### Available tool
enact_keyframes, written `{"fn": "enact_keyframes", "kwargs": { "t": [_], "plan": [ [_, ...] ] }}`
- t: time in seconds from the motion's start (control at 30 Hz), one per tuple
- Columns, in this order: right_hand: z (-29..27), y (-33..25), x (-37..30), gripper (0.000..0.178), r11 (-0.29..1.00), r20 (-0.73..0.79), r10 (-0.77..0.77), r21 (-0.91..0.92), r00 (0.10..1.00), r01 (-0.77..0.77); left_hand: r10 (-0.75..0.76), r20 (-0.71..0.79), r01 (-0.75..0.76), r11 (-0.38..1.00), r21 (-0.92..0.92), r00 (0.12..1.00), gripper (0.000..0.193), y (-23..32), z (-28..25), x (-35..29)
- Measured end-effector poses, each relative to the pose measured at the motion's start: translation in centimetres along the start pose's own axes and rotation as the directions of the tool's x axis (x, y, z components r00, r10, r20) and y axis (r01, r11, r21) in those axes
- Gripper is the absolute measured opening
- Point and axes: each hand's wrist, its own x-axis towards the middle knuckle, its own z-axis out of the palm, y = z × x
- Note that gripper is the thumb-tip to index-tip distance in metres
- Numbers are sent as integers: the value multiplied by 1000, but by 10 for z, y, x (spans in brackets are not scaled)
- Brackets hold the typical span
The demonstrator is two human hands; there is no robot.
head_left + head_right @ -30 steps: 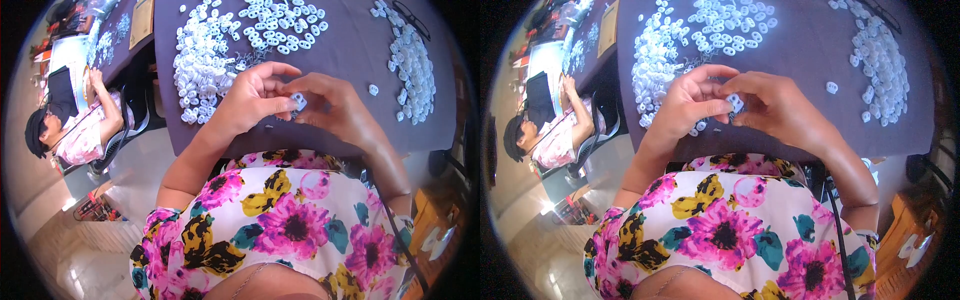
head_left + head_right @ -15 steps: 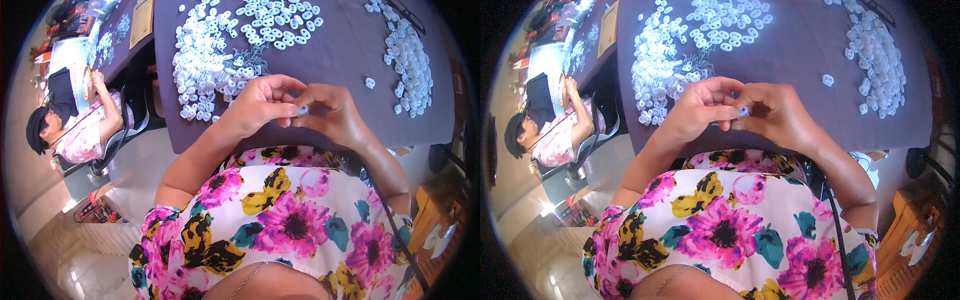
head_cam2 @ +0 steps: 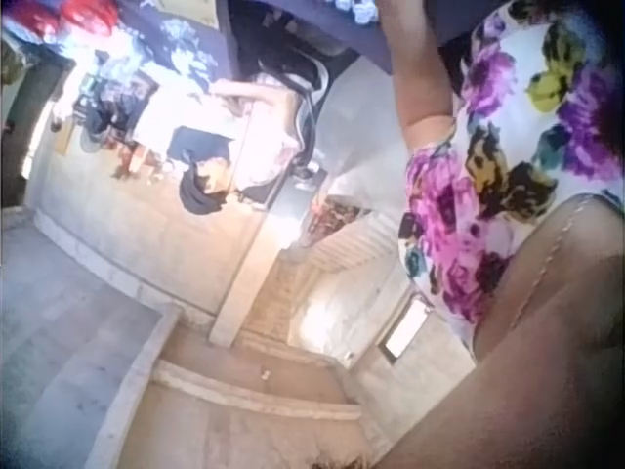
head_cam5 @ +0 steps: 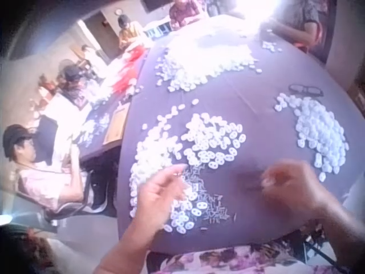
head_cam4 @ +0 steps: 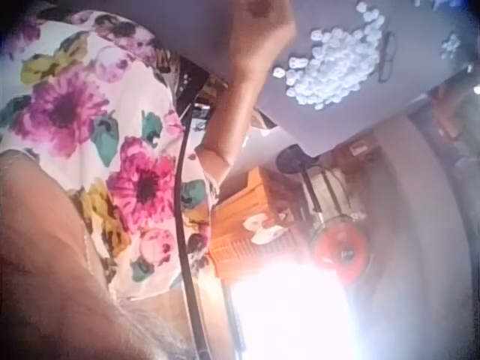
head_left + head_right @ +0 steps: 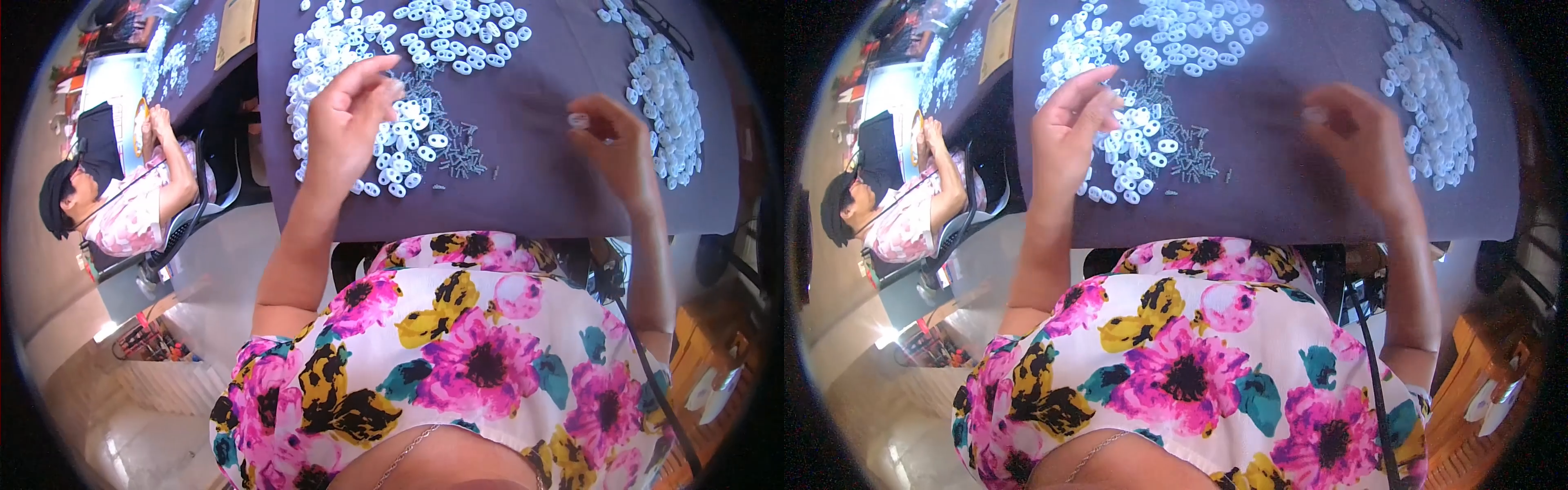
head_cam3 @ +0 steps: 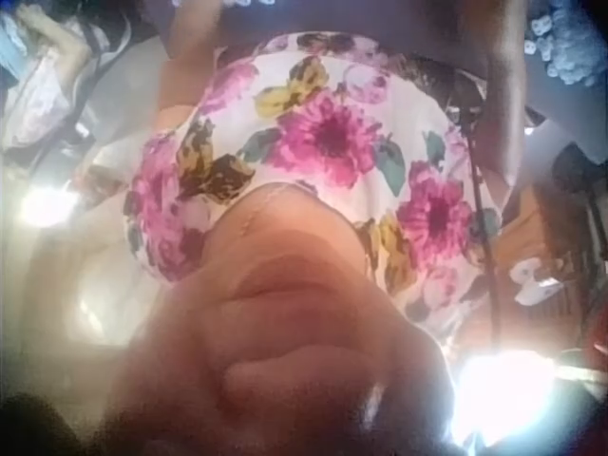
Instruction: The person assembles cord locks by hand, picking up plastic toggle components and metal springs from the table, inserting the springs into the pieces, and pressing the plastic parts together.
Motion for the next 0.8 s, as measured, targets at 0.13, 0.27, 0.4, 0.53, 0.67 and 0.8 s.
{"fn": "enact_keyframes", "kwargs": {
  "t": [0.13,0.27,0.4,0.53,0.67,0.8],
  "plan": [
    [-23,2,1,33,952,-21,-28,-307,999,20,283,153,-315,713,626,947,20,-25,-22,9],
    [-14,5,8,32,897,-87,-77,-442,993,31,263,270,-372,524,766,926,14,-43,-27,27],
    [22,-6,5,18,932,-10,-122,-346,993,111,180,311,-359,524,772,933,14,-43,-30,34],
    [59,-27,7,12,924,333,-273,-171,902,343,191,299,-354,552,755,935,13,-45,-31,38],
    [77,-29,7,10,854,398,-333,-257,855,452,242,245,-344,610,714,939,15,-46,-32,34],
    [78,-30,7,8,847,386,-304,-309,871,432,239,99,-253,793,554,966,13,-44,-36,22]
  ]
}}
